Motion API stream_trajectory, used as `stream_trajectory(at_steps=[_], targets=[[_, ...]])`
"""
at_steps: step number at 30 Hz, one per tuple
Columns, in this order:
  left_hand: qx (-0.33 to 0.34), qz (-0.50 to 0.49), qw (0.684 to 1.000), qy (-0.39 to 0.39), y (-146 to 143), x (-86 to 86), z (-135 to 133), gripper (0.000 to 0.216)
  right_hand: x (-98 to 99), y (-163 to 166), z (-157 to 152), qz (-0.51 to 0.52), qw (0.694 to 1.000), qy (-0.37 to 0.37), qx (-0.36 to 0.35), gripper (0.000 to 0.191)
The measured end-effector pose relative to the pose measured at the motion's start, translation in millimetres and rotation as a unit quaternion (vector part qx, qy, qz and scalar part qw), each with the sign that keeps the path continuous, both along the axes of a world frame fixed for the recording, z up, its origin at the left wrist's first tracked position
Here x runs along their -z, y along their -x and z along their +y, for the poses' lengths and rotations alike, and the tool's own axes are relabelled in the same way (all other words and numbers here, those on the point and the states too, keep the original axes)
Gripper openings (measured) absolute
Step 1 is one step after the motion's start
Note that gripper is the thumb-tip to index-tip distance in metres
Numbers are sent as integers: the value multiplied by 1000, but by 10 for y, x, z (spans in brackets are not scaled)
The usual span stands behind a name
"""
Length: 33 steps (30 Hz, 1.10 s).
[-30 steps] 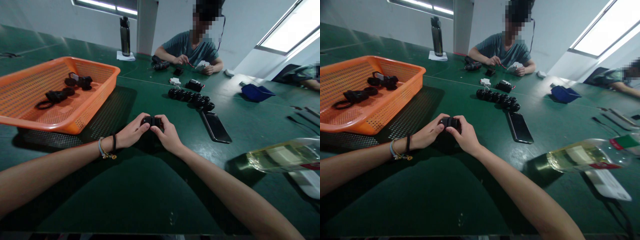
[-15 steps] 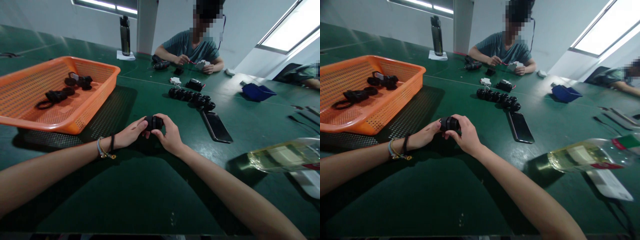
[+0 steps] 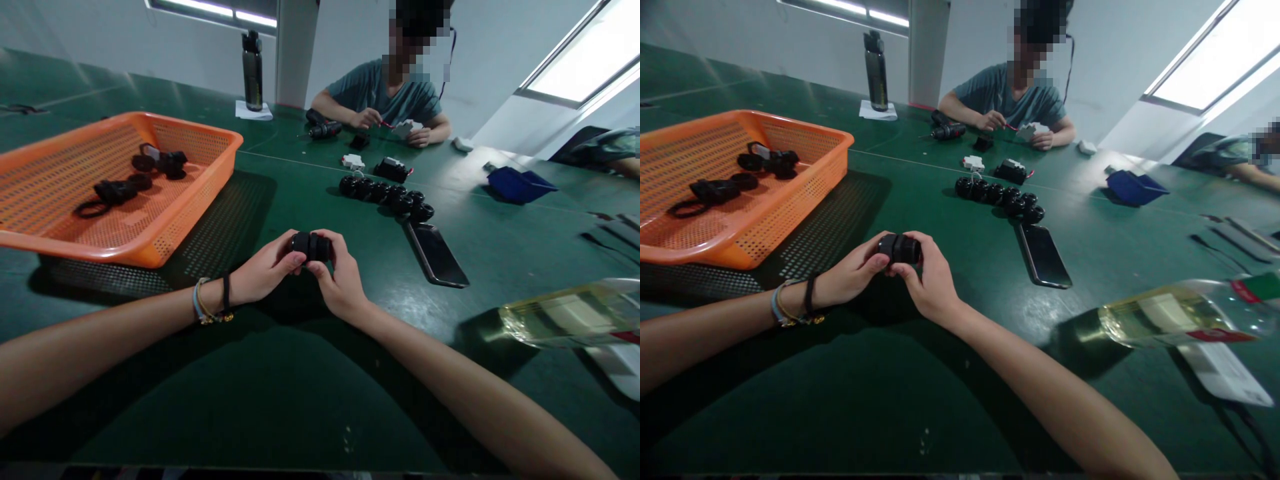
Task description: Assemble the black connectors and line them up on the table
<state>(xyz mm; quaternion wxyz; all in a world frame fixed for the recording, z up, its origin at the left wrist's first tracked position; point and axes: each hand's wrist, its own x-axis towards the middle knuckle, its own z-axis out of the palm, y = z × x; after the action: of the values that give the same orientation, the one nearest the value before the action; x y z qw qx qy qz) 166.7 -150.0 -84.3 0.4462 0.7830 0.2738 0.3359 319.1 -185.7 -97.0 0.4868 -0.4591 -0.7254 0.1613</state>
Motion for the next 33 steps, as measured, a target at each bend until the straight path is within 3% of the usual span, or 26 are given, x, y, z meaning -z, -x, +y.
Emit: stream_trajectory(at_steps=[11, 20, 27, 33], targets=[[-39, 49, 989, -133, 10, -25, 5, 64, -28, 117, -129, 92, 993, 76, 23, 37], [-42, 105, 974, -194, 32, 14, 79, 65, 14, 182, -163, 181, 972, 152, 6, 33], [-33, 64, 989, -126, 4, 65, 130, 61, 42, 5, 69, 57, 992, 113, -1, 41], [7, 32, 999, -3, -7, 65, 110, 57, 46, -78, 149, -39, 999, -6, -4, 44]])
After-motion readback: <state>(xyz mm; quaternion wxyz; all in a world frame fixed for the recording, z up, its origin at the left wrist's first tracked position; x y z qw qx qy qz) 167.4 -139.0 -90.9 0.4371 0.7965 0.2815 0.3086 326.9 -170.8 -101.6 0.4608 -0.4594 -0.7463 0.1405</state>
